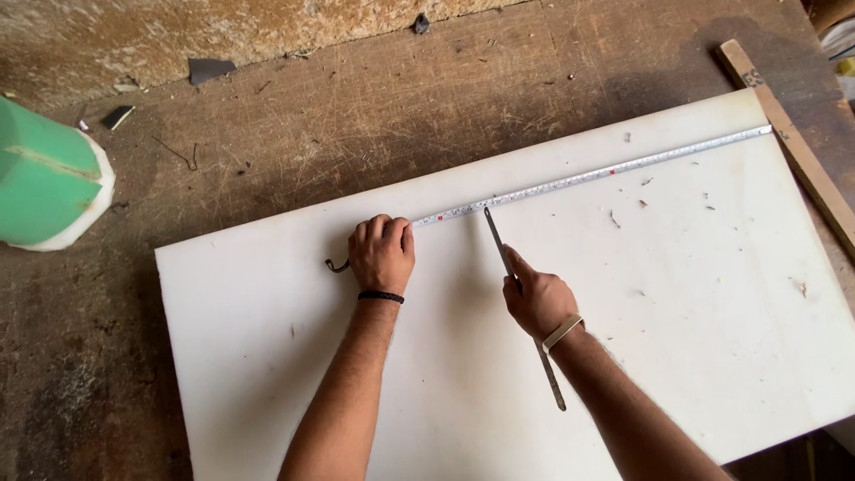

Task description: The person measures and marks a white foam board using a tape measure and a straight edge, then cuts it into two pieces with a utility knife. The person repeats the process on the second piece to create smaller sections.

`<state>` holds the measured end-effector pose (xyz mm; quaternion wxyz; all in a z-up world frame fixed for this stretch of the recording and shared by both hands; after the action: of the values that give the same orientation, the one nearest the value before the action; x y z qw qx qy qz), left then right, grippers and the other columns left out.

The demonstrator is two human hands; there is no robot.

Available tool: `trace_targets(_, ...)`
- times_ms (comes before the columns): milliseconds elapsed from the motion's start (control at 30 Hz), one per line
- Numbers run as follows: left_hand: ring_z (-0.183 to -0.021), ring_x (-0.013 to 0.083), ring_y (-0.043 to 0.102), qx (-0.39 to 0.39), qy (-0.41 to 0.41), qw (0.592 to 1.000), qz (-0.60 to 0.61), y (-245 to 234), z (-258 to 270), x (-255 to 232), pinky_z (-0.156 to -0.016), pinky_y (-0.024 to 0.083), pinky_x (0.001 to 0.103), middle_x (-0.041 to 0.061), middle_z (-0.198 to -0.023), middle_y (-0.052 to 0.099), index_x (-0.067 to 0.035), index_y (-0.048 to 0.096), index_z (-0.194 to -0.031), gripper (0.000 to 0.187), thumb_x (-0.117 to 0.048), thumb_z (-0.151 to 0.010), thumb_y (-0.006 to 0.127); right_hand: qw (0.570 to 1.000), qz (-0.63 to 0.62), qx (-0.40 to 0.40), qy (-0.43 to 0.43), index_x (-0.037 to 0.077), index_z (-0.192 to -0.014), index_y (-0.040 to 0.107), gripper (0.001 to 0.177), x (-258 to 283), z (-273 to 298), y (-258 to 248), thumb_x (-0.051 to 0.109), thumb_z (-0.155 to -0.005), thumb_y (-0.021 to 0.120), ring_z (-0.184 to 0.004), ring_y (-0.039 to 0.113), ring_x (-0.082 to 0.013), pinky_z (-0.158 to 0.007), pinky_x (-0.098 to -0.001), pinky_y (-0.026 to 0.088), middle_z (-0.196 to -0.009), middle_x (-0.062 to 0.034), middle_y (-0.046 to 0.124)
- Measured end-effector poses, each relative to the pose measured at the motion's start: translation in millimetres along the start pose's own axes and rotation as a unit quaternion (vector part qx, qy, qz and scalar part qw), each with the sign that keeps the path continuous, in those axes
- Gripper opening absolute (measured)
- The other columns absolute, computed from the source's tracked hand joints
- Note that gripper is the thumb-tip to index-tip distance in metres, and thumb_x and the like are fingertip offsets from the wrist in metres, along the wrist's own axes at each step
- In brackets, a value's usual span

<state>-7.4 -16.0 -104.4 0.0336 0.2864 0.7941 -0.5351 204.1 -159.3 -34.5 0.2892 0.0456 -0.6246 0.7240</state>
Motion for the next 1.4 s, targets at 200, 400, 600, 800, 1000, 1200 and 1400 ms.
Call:
trace_targets(200,-0.097,0.0242,0.062,0.027,-0.014,0.999,-0.009,4,0,3,-0.09,0.051,0.044,-0.003,-0.1,0.067,-0.021,0.072,-0.092,0.009,-0.03,-0.09,0.076,0.997,0.046,0.045,0.048,0.026,-0.15,0.048,0.053,-3,0,1,0.022,-0.098,0.055,-0.054,0.071,-0.0274,-0.057,-0.0414,0.061,-0.063,-0.0107,0.071)
trace_targets(400,-0.097,0.0239,0.062,0.028,-0.015,0.999,-0.01,5,2,3,-0.09,0.051,0.044,-0.003,-0.101,0.068,-0.022,0.072,-0.093,0.008,-0.029,-0.091,0.076,0.998,0.043,0.035,0.04,0.028,-0.149,0.05,0.053,-2,1,1,0.022,-0.097,0.055,-0.055,0.071,-0.0273,-0.057,-0.042,0.061,-0.063,-0.0103,0.071)
trace_targets(600,-0.098,0.0239,0.062,0.013,-0.005,1.0,-0.005,4,1,4,-0.09,0.051,0.044,-0.004,-0.1,0.067,-0.022,0.072,-0.092,0.007,-0.028,-0.091,0.076,0.998,0.048,0.022,0.018,0.025,-0.151,0.049,0.054,-2,-5,7,0.021,-0.097,0.056,-0.054,0.07,-0.0282,-0.055,-0.0425,0.06,-0.064,-0.0114,0.07)
trace_targets(800,-0.097,0.0244,0.062,0.018,-0.008,1.0,-0.008,5,-1,4,-0.089,0.051,0.045,-0.004,-0.098,0.067,-0.022,0.071,-0.09,0.007,-0.027,-0.091,0.076,0.999,0.049,-0.015,-0.007,0.02,-0.147,0.052,0.052,-3,-2,11,0.021,-0.096,0.057,-0.05,0.068,-0.0278,-0.052,-0.0422,0.059,-0.06,-0.012,0.069)
trace_targets(1000,-0.096,0.026,0.061,0.013,-0.01,1.0,0.012,3,6,0,-0.087,0.05,0.045,-0.003,-0.102,0.068,-0.022,0.071,-0.092,0.006,-0.026,-0.093,0.076,0.995,0.057,0.052,0.068,0.028,-0.151,0.05,0.051,-9,7,11,0.023,-0.1,0.053,-0.049,0.067,-0.0306,-0.051,-0.0451,0.058,-0.061,-0.0148,0.07)
trace_targets(1200,-0.095,0.0268,0.061,0.005,-0.003,1.0,0.027,2,6,3,-0.087,0.05,0.046,-0.002,-0.1,0.067,-0.021,0.071,-0.092,0.008,-0.025,-0.09,0.077,0.998,0.034,0.032,0.049,0.025,-0.15,0.05,0.052,-4,6,17,0.021,-0.099,0.055,-0.054,0.066,-0.0348,-0.054,-0.0489,0.056,-0.066,-0.0183,0.07)
trace_targets(1400,-0.098,0.024,0.062,0.015,-0.004,1.0,0.002,4,2,8,-0.09,0.05,0.044,-0.002,-0.102,0.067,-0.021,0.071,-0.093,0.007,-0.025,-0.094,0.076,0.999,0.019,-0.004,0.028,0.026,-0.146,0.051,0.05,1,3,17,0.023,-0.096,0.053,-0.056,0.07,-0.0335,-0.056,-0.0467,0.059,-0.068,-0.015,0.071)
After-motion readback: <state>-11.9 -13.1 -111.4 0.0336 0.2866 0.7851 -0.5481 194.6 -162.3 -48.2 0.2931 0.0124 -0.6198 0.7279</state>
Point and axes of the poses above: each hand's wrist, its own z-axis away from the middle knuckle, its own y-axis out of the palm, x = y × z, the point moved 2 cm from there along -z, towards the middle knuckle
